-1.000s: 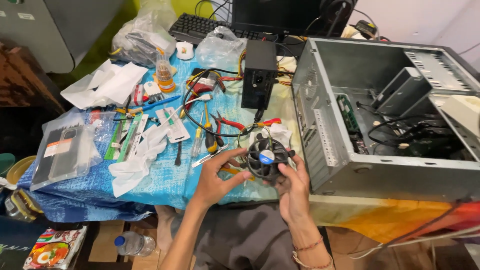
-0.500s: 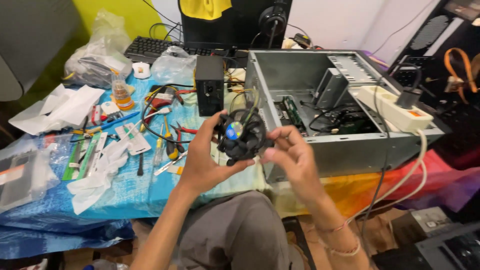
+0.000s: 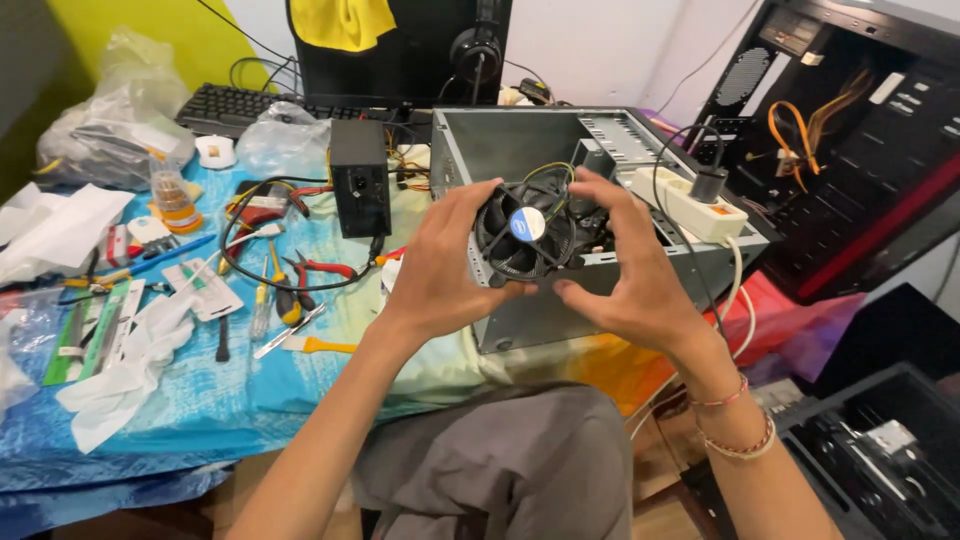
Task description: Inspecting a CPU fan assembly and then placing it onto a motherboard inside a computer case.
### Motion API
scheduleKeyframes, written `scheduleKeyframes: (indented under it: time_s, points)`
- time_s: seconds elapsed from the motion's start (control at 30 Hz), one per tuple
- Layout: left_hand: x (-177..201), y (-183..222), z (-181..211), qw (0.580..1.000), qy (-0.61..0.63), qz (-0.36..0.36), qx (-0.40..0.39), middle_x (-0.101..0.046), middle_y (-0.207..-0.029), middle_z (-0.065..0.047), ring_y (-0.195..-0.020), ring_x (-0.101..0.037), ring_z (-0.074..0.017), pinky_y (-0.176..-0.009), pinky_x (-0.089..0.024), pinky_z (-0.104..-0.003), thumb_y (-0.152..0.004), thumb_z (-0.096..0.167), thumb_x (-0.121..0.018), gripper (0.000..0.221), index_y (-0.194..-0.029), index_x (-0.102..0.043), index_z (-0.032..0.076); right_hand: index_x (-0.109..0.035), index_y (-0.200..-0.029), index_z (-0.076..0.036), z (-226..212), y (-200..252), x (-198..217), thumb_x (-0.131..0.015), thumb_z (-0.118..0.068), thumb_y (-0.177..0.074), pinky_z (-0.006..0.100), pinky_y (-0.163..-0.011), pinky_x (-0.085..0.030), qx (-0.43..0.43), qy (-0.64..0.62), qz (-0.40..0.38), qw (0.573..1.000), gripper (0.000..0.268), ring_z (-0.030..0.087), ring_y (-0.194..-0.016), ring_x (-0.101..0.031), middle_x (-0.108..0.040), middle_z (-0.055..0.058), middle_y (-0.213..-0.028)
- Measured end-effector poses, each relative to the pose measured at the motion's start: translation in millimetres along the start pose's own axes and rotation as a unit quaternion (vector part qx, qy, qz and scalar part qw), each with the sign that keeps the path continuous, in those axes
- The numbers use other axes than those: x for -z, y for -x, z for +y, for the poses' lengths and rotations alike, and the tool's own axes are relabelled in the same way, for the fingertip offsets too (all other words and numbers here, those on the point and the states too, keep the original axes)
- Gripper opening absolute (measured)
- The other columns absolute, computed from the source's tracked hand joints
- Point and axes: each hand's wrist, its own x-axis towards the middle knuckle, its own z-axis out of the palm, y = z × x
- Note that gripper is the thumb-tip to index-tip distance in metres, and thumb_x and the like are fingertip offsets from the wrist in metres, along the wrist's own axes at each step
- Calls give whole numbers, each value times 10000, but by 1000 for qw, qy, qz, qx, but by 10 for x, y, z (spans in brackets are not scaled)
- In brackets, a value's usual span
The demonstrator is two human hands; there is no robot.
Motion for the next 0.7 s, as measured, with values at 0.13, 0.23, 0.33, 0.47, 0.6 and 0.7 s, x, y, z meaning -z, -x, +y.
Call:
scheduleKeyframes:
  time_s: [0.13,0.23,0.33,0.47,0.6,0.7]
  points:
    - [-45,-84,-24,1000,10,-12,9,-618,-1322,-102,-1191,-630,-374,-1038,-522,-541,-551,325,-1016,1044,-1447,-541,75,-430,-1555,-138,150,-123,-23,-885,-158,-671,564,-1201,-260,47,94,11,994,994,422,-1476,-301,-347,175,-1627]
    - [-117,-135,-102,999,-5,-47,10,-601,-1332,-67,-1150,-632,-346,-1003,-545,-524,-548,322,-1000,1039,-1449,-534,99,-425,-1577,-211,433,-250,-105,-932,-354,-615,494,-1194,-269,63,209,-13,976,1098,352,-1494,-306,-324,92,-1656]
    - [-261,-341,-328,998,-20,-56,1,-596,-1328,-71,-1131,-631,-349,-986,-547,-517,-577,354,-1001,1036,-1464,-530,100,-373,-1576,-284,780,-488,-129,-888,-468,-538,457,-1168,-250,25,200,-63,978,1173,248,-1504,-291,-339,-23,-1640]
    - [-620,-811,-840,993,-3,-117,16,-602,-1328,-75,-1136,-624,-348,-992,-534,-520,-553,410,-1000,1050,-1444,-535,104,-420,-1513,-204,1367,-850,-176,-912,-470,-596,477,-1152,-237,6,194,-95,976,1074,290,-1487,-318,-371,33,-1619]
    - [-942,-1353,-1336,978,18,-208,20,-616,-1332,-119,-1158,-620,-375,-1020,-521,-538,-626,361,-972,977,-1454,-533,82,-383,-1545,-168,2135,-1310,-246,-897,-611,-638,484,-1151,-242,-40,225,-174,958,1133,283,-1424,-385,-476,63,-1476]
    - [-1018,-1499,-1530,959,23,-275,66,-618,-1367,-154,-1216,-611,-396,-1044,-511,-551,-601,404,-976,1020,-1446,-531,45,-400,-1526,-68,2163,-1589,-311,-901,-533,-643,520,-1143,-280,-61,233,-237,941,1117,330,-1360,-470,-543,145,-1434]
